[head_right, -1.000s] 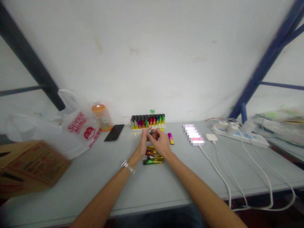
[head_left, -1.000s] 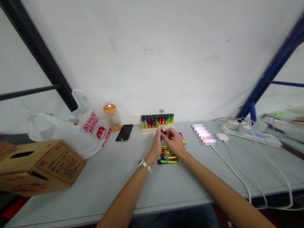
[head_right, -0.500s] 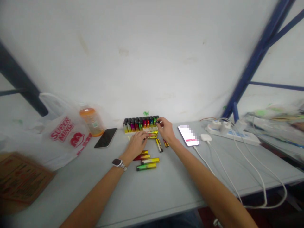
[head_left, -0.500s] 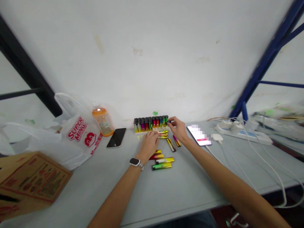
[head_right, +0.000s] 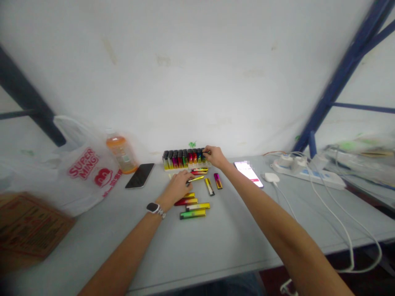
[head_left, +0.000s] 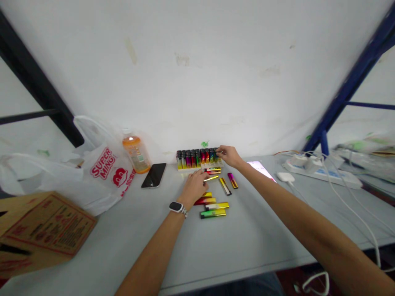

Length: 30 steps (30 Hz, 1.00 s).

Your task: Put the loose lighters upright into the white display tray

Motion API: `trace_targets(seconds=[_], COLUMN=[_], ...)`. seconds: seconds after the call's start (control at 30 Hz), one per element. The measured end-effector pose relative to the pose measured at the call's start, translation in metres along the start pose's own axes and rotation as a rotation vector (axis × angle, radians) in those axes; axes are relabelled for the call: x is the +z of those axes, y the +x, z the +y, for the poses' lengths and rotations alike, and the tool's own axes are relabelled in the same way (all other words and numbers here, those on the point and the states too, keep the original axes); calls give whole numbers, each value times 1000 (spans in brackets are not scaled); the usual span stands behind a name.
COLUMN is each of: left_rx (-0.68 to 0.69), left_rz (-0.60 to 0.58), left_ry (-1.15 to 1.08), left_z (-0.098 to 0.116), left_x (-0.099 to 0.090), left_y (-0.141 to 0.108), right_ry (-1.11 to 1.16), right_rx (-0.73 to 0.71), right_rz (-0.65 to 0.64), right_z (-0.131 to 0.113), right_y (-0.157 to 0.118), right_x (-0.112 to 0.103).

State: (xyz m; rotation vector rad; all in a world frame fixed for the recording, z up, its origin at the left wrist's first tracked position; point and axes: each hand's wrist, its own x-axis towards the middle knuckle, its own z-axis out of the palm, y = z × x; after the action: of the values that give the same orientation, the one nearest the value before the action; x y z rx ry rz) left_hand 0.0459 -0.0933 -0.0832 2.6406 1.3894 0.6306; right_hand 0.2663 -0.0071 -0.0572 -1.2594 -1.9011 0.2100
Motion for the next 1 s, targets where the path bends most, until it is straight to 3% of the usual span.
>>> trace_targets(seconds=[0.17,0.43,0.53,0.7,0.87,1.0], left_rx=[-16,-170,-225,-176,-241,-284], left_rz=[80,404,455,450,416,498], left_ry=[-233,-867,-1041,-1294,-1332,-1122], left_z=[-8,-2,5,23,35,36], left_x=[2,-1,-4,-10,-9,-8], left_y=[-1,-5,-6,-10,-16,-21], right_ry=[-218,-322,-280,27,307,386], right_rx=[17,81,57,25,97,127], right_rz=[39,-30,1,233,335,310], right_z=[-9,-17,-24,-58,-95,-102], right_y=[-5,-20,-28,-50,-76,-92], right_x=[-1,-1,0,7,20,26])
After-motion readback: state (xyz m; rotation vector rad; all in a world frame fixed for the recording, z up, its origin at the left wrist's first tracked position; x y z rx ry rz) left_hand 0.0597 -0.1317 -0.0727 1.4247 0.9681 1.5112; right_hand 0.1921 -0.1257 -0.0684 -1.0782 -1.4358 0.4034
